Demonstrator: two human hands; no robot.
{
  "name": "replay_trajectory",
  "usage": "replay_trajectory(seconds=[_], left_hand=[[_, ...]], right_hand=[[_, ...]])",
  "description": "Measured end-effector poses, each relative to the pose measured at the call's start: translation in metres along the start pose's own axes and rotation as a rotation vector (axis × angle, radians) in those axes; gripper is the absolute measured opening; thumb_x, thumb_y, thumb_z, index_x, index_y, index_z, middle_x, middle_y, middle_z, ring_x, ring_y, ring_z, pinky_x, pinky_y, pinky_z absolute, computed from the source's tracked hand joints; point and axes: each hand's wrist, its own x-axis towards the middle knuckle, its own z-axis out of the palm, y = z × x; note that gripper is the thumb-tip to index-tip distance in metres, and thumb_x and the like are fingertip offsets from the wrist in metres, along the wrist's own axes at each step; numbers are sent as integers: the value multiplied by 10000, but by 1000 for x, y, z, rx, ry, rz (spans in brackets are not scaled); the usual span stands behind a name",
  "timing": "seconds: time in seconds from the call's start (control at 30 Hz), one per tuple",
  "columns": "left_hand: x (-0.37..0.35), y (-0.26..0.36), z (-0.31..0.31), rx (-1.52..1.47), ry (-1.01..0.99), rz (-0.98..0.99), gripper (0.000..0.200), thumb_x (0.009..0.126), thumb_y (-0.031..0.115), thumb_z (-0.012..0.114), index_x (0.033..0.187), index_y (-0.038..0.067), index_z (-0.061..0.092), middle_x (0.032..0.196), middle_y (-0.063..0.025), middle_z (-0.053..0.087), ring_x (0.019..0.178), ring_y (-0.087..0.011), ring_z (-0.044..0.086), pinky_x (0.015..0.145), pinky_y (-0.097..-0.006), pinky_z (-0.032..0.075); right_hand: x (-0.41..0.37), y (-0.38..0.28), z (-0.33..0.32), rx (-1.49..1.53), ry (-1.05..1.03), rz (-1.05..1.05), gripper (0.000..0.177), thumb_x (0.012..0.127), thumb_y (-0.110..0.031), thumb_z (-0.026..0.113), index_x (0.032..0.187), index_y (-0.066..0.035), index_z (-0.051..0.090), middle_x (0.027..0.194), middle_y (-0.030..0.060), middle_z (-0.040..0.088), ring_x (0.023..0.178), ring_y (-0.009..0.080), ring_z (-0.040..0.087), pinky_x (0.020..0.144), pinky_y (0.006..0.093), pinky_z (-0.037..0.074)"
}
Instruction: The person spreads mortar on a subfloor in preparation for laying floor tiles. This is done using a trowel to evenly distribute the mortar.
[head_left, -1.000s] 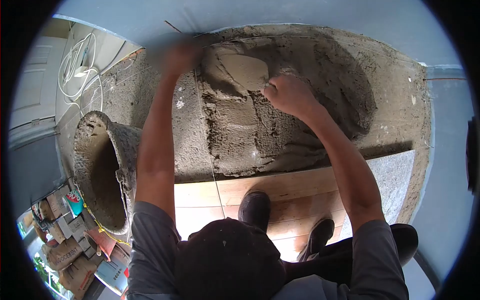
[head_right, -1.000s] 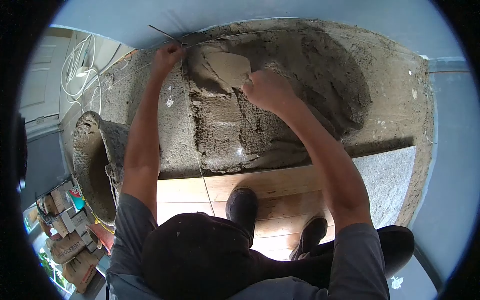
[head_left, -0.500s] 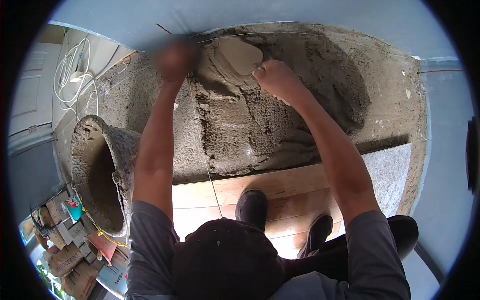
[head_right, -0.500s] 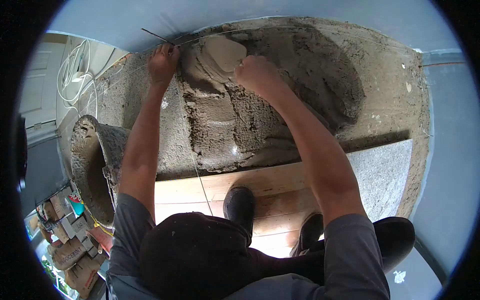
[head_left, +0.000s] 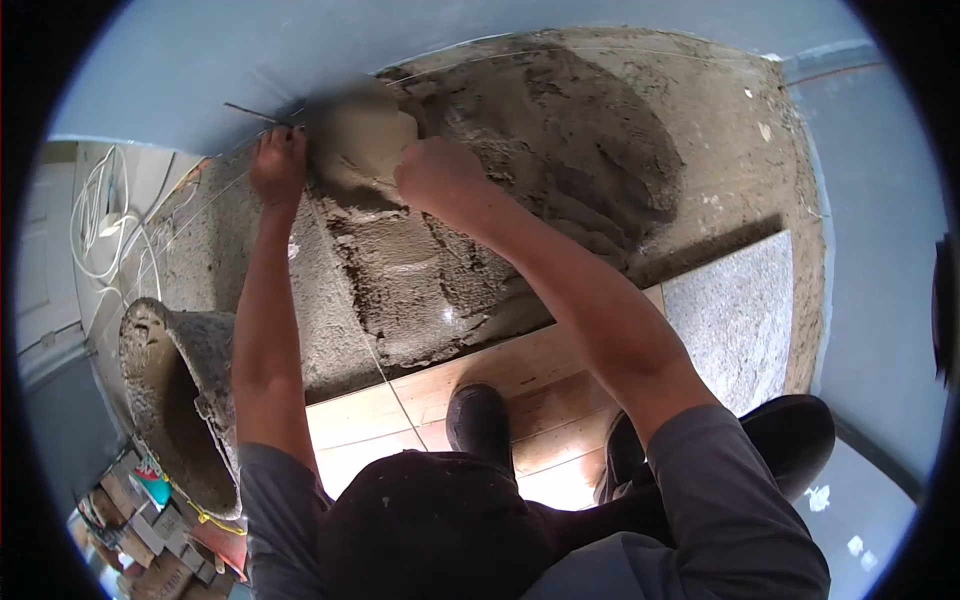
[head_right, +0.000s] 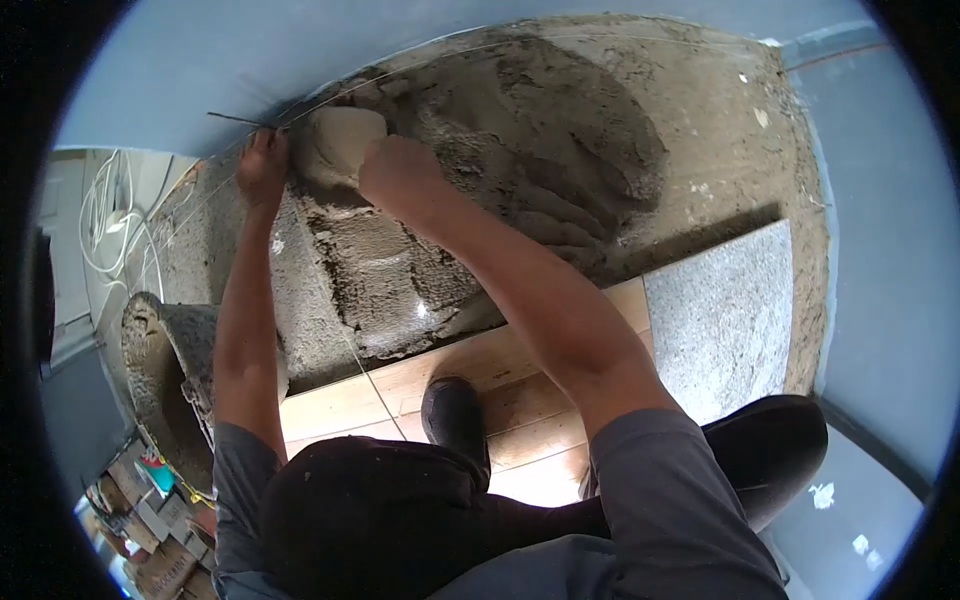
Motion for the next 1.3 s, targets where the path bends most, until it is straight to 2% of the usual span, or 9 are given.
replay_trajectory(seconds=[0.17, 0.4, 0.5, 0.57, 0.8, 0.9, 1.0, 1.1, 1.3], left_hand=[[3, 15, -12, 28, -52, -81, 217, 942, 316, 636, 952, 105, 687, 963, -98, 712, 895, -353, 667, 768, -477, 547], [5, 15, -15, 33, -73, -62, 236, 948, 320, 629, 966, 94, 694, 997, -107, 711, 912, -353, 667, 796, -476, 544], [4, 14, -14, 34, -82, -56, 235, 945, 315, 632, 964, 89, 695, 999, -108, 712, 915, -353, 667, 793, -479, 544], [6, 14, -13, 29, -82, -63, 232, 944, 311, 631, 962, 88, 692, 999, -109, 711, 919, -354, 666, 791, -480, 543], [3, 19, -17, -9, -85, -67, 203, 951, 275, 615, 941, 77, 662, 978, -114, 702, 907, -362, 658, 783, -488, 533], [4, 18, -15, 6, -86, -33, 191, 949, 261, 617, 950, 73, 652, 971, -121, 699, 901, -368, 655, 787, -493, 529], [7, 19, -17, 40, -97, -46, 196, 950, 264, 614, 971, 72, 647, 964, -129, 695, 907, -377, 652, 793, -495, 526], [5, 18, -12, 25, -26, 28, 213, 954, 277, 605, 983, 69, 644, 959, -134, 691, 909, -383, 651, 790, -496, 527], [5, 19, -14, 22, -97, -50, 220, 957, 276, 588, 986, 65, 641, 979, -146, 685, 910, -385, 652, 787, -504, 526]], right_hand=[[14, 95, 6, -468, 249, -409, 299, 907, -217, 604, 790, 46, 685, 755, 224, 672, 718, 340, 701, 655, 466, 587], [-39, 113, -83, 291, 174, 364, 416, 949, -280, 565, 693, 48, 558, 567, 159, 564, 501, 300, 613, 524, 443, 518], [-41, 166, -102, 217, 183, 397, 422, 959, -307, 568, 728, 45, 585, 577, 150, 571, 496, 282, 611, 508, 442, 514], [-37, 194, -110, 165, 234, 362, 423, 958, -329, 550, 811, 61, 625, 654, 189, 624, 567, 300, 655, 606, 461, 538], [-93, 199, -135, 147, 190, 307, 443, 980, -382, 549, 883, 37, 659, 763, 215, 669, 701, 346, 700, 703, 492, 542], [-96, 249, -128, -148, 286, 9, 424, 980, -380, 564, 935, 26, 677, 798, 221, 675, 694, 330, 698, 689, 483, 541], [-106, 273, -147, -140, 303, 29, 414, 986, -392, 580, 1027, 3, 695, 791, 189, 673, 642, 268, 680, 663, 446, 541], [-128, 258, -170, 206, 207, 387, 436, 989, -417, 588, 1111, -12, 692, 780, 150, 669, 632, 242, 663, 660, 417, 544], [-117, 264, -178, 113, 106, 358, 439, 986, -420, 587, 1111, -11, 687, 783, 148, 665, 648, 260, 662, 684, 427, 547]])
